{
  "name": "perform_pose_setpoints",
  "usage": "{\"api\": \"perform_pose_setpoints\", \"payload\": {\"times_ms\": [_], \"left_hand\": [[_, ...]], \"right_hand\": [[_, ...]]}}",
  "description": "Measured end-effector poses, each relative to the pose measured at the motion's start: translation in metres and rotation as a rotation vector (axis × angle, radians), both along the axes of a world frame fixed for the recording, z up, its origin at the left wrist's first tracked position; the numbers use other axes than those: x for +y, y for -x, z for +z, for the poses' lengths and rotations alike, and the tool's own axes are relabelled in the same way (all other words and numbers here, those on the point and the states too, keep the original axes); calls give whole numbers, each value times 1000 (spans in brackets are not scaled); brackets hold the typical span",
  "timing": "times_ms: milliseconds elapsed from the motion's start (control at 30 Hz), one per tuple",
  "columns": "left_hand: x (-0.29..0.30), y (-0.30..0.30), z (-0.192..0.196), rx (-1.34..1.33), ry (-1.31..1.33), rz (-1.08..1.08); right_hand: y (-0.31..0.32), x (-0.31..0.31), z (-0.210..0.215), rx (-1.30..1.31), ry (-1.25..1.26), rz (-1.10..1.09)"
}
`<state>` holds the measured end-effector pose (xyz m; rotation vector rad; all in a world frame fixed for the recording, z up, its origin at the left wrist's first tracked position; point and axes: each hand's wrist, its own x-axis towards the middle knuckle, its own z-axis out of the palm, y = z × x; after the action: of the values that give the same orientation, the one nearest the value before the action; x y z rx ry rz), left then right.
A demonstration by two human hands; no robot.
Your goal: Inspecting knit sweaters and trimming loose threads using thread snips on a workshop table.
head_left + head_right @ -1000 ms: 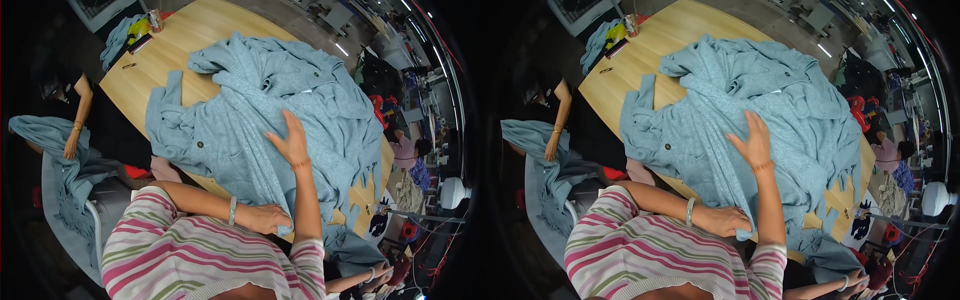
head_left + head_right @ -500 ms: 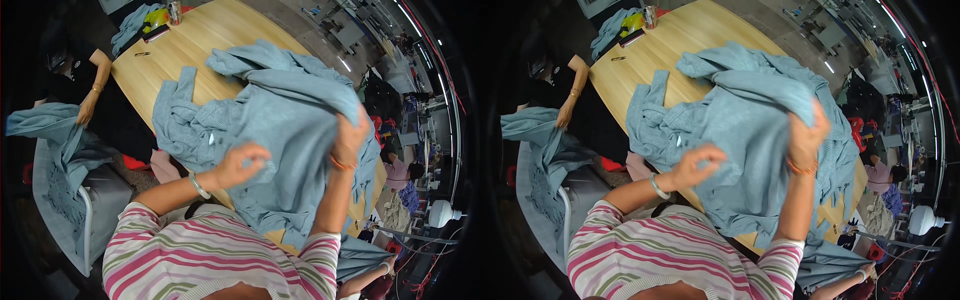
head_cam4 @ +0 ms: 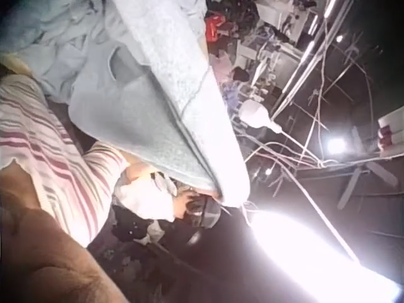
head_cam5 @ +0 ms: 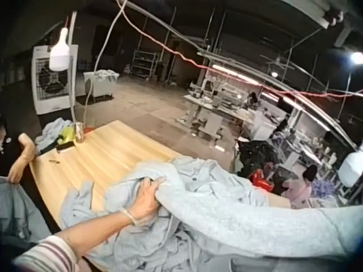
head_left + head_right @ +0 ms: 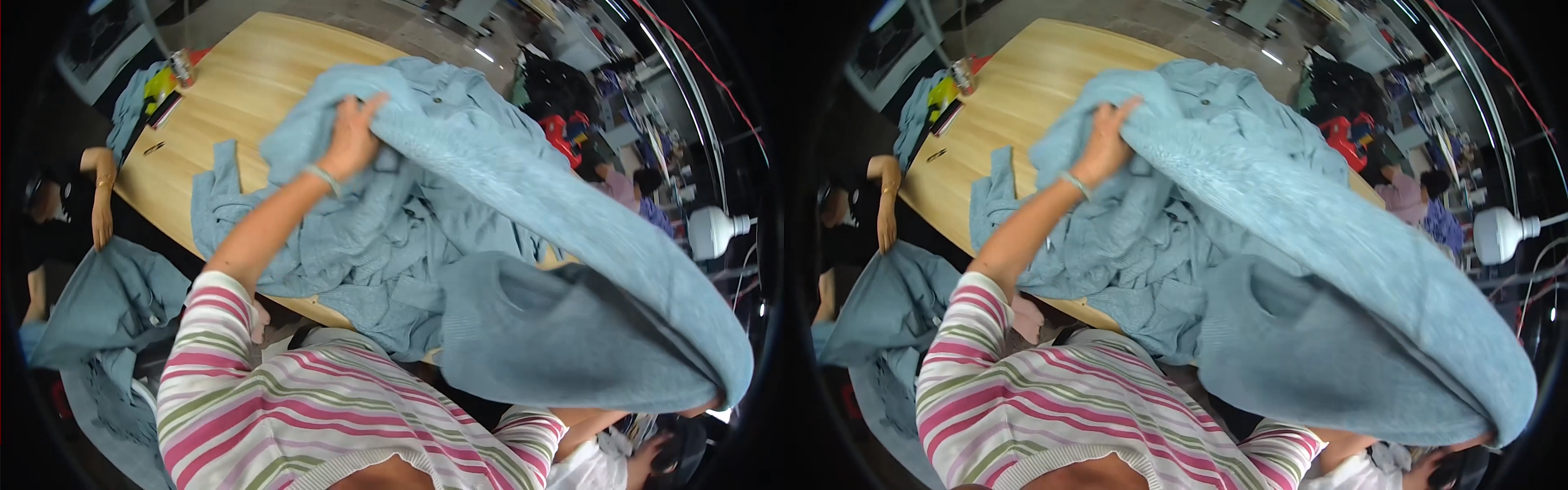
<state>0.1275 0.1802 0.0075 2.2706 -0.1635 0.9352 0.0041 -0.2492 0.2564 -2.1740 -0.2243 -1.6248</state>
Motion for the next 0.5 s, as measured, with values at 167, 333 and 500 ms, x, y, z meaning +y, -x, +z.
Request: {"api": "perform_pose_setpoints", "payload": {"times_ms": [167, 333, 500], "left_hand": [[56, -77, 28, 131, 90, 274], [24, -66, 94, 746, 548, -72], [23, -44, 117, 173, 79, -383]], "right_hand": [[-7, -13, 8, 196, -135, 211], [-29, 2, -16, 380, -282, 455], [-45, 44, -30, 334, -435, 571]]}}
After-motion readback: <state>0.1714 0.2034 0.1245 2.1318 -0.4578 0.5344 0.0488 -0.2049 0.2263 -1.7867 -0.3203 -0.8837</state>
